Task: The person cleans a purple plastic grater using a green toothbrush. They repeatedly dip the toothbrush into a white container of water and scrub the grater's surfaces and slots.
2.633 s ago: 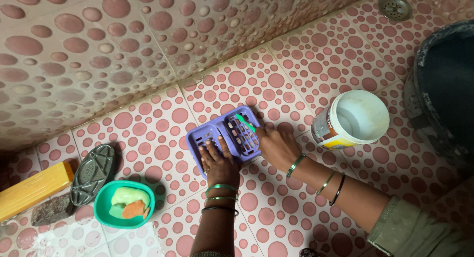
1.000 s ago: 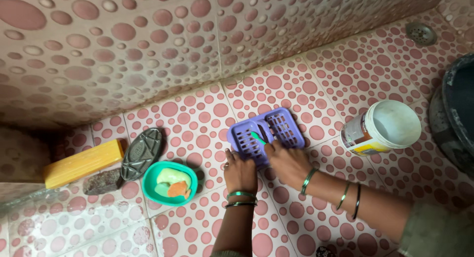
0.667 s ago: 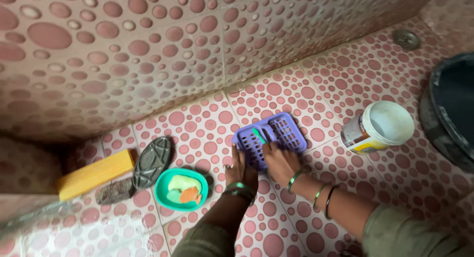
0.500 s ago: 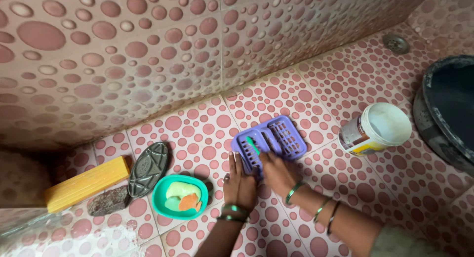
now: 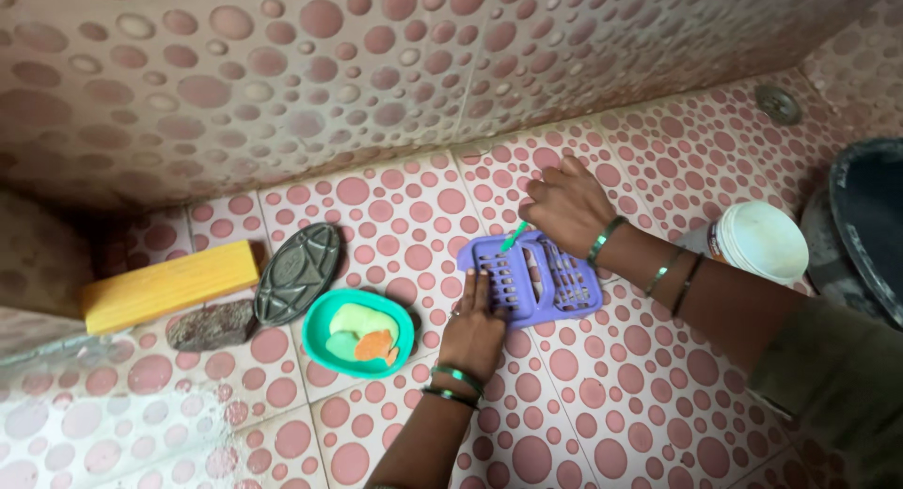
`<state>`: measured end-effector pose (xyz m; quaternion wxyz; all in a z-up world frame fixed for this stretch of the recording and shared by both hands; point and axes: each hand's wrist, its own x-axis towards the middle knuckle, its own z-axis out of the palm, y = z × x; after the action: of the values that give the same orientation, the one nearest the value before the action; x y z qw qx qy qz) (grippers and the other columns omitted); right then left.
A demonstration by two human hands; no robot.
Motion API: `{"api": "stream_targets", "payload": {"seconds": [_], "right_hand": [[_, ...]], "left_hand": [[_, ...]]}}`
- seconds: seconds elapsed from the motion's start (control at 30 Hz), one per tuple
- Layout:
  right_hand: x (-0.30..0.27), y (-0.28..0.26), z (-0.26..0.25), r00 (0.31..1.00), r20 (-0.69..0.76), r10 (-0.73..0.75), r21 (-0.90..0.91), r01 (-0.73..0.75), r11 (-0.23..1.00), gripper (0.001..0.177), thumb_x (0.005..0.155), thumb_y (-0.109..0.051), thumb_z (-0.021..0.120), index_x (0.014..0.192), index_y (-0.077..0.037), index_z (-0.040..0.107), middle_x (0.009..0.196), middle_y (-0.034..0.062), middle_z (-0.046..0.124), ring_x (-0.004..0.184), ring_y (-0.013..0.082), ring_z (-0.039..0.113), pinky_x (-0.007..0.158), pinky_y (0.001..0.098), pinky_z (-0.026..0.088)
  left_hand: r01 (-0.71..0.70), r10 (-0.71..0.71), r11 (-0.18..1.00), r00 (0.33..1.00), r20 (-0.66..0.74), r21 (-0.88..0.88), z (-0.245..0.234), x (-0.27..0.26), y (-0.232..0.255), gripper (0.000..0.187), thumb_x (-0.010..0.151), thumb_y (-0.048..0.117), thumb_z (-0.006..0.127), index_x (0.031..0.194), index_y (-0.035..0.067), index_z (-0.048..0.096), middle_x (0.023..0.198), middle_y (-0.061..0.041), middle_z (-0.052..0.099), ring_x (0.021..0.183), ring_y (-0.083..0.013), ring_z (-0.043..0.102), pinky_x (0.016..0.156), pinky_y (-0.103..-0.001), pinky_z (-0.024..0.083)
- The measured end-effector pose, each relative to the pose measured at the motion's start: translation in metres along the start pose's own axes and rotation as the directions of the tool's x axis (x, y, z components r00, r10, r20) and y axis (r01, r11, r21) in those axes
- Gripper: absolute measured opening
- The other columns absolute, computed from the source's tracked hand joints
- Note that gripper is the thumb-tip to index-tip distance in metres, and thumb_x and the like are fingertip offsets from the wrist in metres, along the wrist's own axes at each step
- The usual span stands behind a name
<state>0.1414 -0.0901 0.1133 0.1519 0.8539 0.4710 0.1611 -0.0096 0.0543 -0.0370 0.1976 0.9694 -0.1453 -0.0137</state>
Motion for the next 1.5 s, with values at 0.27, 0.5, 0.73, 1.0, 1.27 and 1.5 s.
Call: {"api": "stream_targets", "payload": {"seconds": [0.27,0.5,0.73,1.0,1.27,1.5], "right_hand": [[0.012,0.012,0.013,0.996,-0.016,-0.088,0.098,0.089,0.991,0.014,0.076,-0.018,0.067,0.081,-0.024,0.079,0.083,-0.0037,0.067,0.095,0.0164,0.063,0.091,0.0368,0.042],[0.006,0.020,0.007,0.996,0.020,-0.082,0.096,0.080,0.992,0.010,0.074,-0.022,0.069,0.076,-0.024,0.078,0.081,-0.0049,0.066,0.097,0.0157,0.062,0.098,0.0388,0.043],[0.037,0.000,0.014,0.977,-0.101,-0.188,0.152,0.201,0.968,0.012,0.072,-0.022,0.071,0.080,-0.024,0.079,0.086,-0.0039,0.068,0.099,0.0181,0.062,0.091,0.0365,0.043],[0.006,0.038,0.022,0.953,0.302,0.033,0.195,-0.096,0.976,0.021,0.075,-0.015,0.073,0.090,-0.027,0.081,0.087,-0.0062,0.072,0.099,0.0155,0.063,0.093,0.0394,0.039],[0.039,0.003,0.025,0.987,0.120,-0.110,0.170,0.089,0.981,0.017,0.071,-0.018,0.075,0.085,-0.025,0.081,0.091,-0.0049,0.071,0.101,0.0158,0.064,0.096,0.0369,0.040],[0.008,0.028,0.010,0.971,0.224,0.079,0.188,-0.122,0.974,0.017,0.073,-0.015,0.078,0.084,-0.027,0.082,0.080,-0.0058,0.070,0.095,0.0165,0.064,0.096,0.0409,0.039]], "left_hand": [[-0.008,0.006,0.997,0.999,0.032,0.075,-0.007,0.005,0.003,0.033,0.091,0.012,0.059,0.122,0.009,0.070,0.157,-0.023,0.038,0.149,-0.0458,0.027,0.098,-0.052,0.052],[-0.002,-0.006,0.994,0.997,0.074,0.111,-0.011,0.003,0.006,0.030,0.090,0.012,0.059,0.118,0.009,0.071,0.158,-0.024,0.038,0.149,-0.0470,0.028,0.097,-0.050,0.053],[0.002,-0.006,0.994,0.999,0.040,0.112,-0.006,0.004,0.006,0.030,0.090,0.012,0.059,0.119,0.009,0.070,0.157,-0.024,0.038,0.148,-0.0474,0.029,0.097,-0.050,0.052],[0.011,-0.014,0.993,1.000,0.026,0.119,-0.002,0.002,0.008,0.031,0.091,0.011,0.058,0.121,0.009,0.068,0.157,-0.026,0.038,0.147,-0.0466,0.031,0.097,-0.050,0.052],[0.014,-0.023,0.992,0.998,0.062,0.127,-0.001,0.002,0.006,0.034,0.090,0.011,0.059,0.123,0.011,0.067,0.157,-0.025,0.038,0.148,-0.0463,0.029,0.099,-0.050,0.051],[0.015,-0.023,0.991,0.998,0.059,0.133,-0.001,0.002,0.007,0.032,0.093,0.014,0.058,0.123,0.009,0.067,0.156,-0.026,0.039,0.148,-0.0471,0.030,0.098,-0.051,0.052]]}}
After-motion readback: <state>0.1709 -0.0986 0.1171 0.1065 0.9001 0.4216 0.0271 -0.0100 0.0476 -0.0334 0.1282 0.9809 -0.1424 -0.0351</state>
